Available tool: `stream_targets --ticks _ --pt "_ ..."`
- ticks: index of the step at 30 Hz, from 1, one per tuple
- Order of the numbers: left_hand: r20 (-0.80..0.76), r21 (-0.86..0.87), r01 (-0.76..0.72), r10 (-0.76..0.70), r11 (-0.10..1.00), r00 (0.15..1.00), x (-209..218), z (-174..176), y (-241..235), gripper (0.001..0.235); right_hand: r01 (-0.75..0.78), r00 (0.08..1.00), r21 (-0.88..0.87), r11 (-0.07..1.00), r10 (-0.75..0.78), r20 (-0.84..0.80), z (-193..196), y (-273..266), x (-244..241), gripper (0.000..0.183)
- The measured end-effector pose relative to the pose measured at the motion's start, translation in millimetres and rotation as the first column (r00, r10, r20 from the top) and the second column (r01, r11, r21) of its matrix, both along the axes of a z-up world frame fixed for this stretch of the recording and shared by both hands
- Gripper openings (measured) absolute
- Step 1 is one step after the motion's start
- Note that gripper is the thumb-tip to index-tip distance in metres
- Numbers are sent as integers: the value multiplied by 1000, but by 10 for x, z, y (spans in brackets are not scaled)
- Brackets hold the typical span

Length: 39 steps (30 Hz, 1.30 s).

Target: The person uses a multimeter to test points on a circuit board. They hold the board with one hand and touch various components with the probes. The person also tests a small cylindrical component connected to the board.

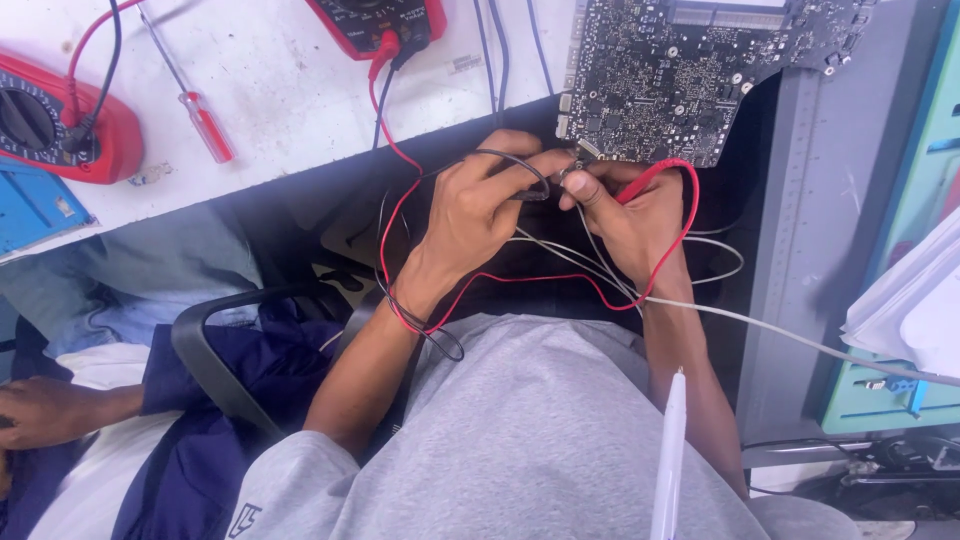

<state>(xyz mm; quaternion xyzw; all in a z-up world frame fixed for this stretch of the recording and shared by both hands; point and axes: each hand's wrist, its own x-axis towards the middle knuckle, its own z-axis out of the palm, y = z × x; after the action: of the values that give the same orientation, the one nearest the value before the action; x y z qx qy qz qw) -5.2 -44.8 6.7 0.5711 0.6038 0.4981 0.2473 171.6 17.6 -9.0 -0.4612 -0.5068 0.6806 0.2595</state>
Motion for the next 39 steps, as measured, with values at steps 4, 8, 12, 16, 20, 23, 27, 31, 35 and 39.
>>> stream_targets --ticks 4,8,12,16,20,23,27,31,35,39 --pt "40 10 -40 39 999 998 12 -27 -20 25 -5 986 -143 990 -19 -165 128 45 -29 19" --pt "-4 43 -59 59 997 998 4 -14 7 26 -33 953 -284 958 -56 -298 142 29 -32 19" --pt "96 68 -80 73 994 993 27 -135 -35 23 -170 922 -378 910 11 -388 230 79 9 20" --pt "366 19 -74 62 997 929 -27 18 12 17 -251 861 -518 818 -56 -505 99 145 199 25" --pt "388 -5 -18 19 1000 921 -3 40 -39 16 -203 894 -424 883 -9 -447 254 155 130 16" --pt "416 -28 22 -9 999 909 49 73 -51 19 -201 900 -379 903 18 -435 337 156 50 17" --pt "482 -75 33 7 997 876 34 100 -75 23 -196 897 -395 897 2 -442 343 160 55 15" --pt "505 -146 27 51 989 862 105 82 -81 24 -195 896 -437 878 -22 -443 255 140 84 11" --pt "559 -171 26 75 985 826 134 109 -77 25 -189 892 -442 877 -35 -451 191 133 73 8" --pt "674 -218 39 122 975 728 157 129 -66 28 -114 917 -416 902 -65 -393 50 57 83 11"
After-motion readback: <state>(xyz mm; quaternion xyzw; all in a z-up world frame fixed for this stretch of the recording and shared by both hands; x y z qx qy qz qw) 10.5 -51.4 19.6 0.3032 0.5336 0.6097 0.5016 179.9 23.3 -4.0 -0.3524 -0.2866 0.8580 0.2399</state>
